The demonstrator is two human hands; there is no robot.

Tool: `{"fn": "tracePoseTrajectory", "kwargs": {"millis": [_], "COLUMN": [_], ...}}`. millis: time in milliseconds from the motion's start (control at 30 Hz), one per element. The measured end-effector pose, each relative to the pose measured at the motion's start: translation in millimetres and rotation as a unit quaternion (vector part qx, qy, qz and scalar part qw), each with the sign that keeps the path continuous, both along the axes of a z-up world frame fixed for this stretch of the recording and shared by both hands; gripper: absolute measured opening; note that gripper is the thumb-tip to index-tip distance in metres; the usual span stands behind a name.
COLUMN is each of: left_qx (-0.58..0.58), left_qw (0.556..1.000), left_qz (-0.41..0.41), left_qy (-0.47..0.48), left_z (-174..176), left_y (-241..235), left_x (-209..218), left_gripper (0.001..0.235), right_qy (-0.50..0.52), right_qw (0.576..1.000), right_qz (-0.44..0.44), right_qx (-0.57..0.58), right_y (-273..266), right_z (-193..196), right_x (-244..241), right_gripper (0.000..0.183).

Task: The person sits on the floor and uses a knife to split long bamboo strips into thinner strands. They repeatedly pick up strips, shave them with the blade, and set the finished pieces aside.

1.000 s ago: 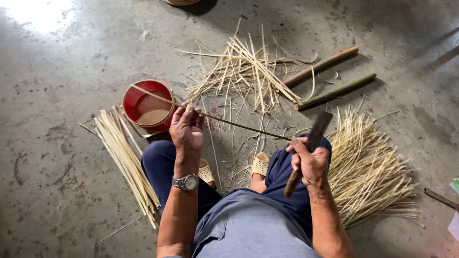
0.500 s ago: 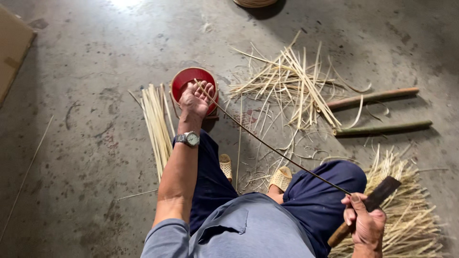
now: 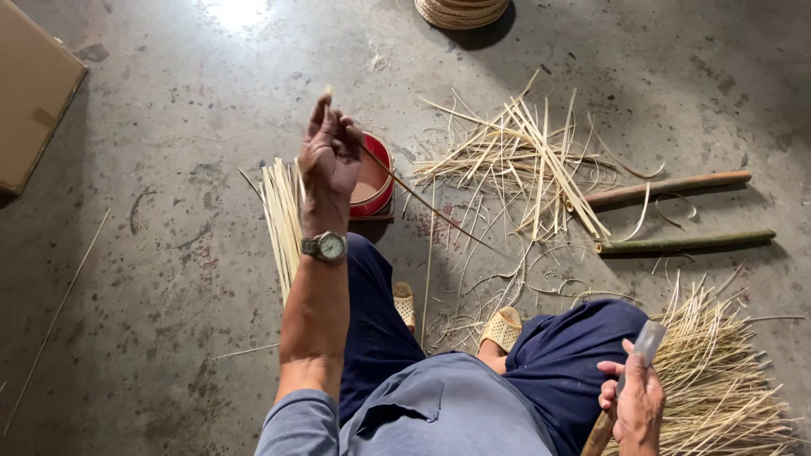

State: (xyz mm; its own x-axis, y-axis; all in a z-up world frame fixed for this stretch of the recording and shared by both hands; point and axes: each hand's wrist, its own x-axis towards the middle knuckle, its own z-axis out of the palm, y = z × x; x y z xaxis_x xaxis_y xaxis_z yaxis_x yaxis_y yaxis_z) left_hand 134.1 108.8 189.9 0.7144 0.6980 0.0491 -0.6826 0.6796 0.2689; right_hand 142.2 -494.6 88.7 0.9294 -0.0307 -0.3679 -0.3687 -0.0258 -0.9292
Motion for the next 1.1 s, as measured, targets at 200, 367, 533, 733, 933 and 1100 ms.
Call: {"fn": "tracePoseTrajectory", "kwargs": {"millis": [200, 367, 533, 733, 933, 1100], "left_qx": [0.323, 0.505, 0.569, 0.557, 0.499, 0.545], "left_qw": [0.94, 0.856, 0.818, 0.822, 0.851, 0.831], "left_qz": [-0.044, -0.11, -0.082, -0.118, -0.164, -0.112], "left_qy": [-0.099, -0.018, 0.03, 0.024, 0.015, -0.009], "left_z": [55.8, 60.0, 56.4, 48.9, 53.6, 58.6], "left_y": [-118.9, -200.7, -243.3, -261.2, -269.1, -268.3], "left_x": [-26.2, -55.0, -72.7, -95.6, -112.2, -118.3], "left_gripper": [0.047, 0.043, 0.027, 0.03, 0.031, 0.029], "right_qy": [-0.06, -0.193, -0.327, -0.428, -0.45, -0.458], "right_qw": [0.993, 0.965, 0.907, 0.795, 0.758, 0.734], "right_qz": [0.041, 0.124, 0.264, 0.419, 0.463, 0.497], "right_qx": [0.092, 0.13, -0.009, -0.098, -0.094, -0.074], "right_y": [38.2, 79.6, 95.6, 110.1, 117.7, 118.9], "right_z": [41.0, 101.5, 167.1, 207.4, 228.0, 235.0], "right_x": [-3.0, -19.7, -40.9, -46.3, -53.7, -55.0], "right_gripper": [0.05, 0.038, 0.027, 0.022, 0.028, 0.033]}}
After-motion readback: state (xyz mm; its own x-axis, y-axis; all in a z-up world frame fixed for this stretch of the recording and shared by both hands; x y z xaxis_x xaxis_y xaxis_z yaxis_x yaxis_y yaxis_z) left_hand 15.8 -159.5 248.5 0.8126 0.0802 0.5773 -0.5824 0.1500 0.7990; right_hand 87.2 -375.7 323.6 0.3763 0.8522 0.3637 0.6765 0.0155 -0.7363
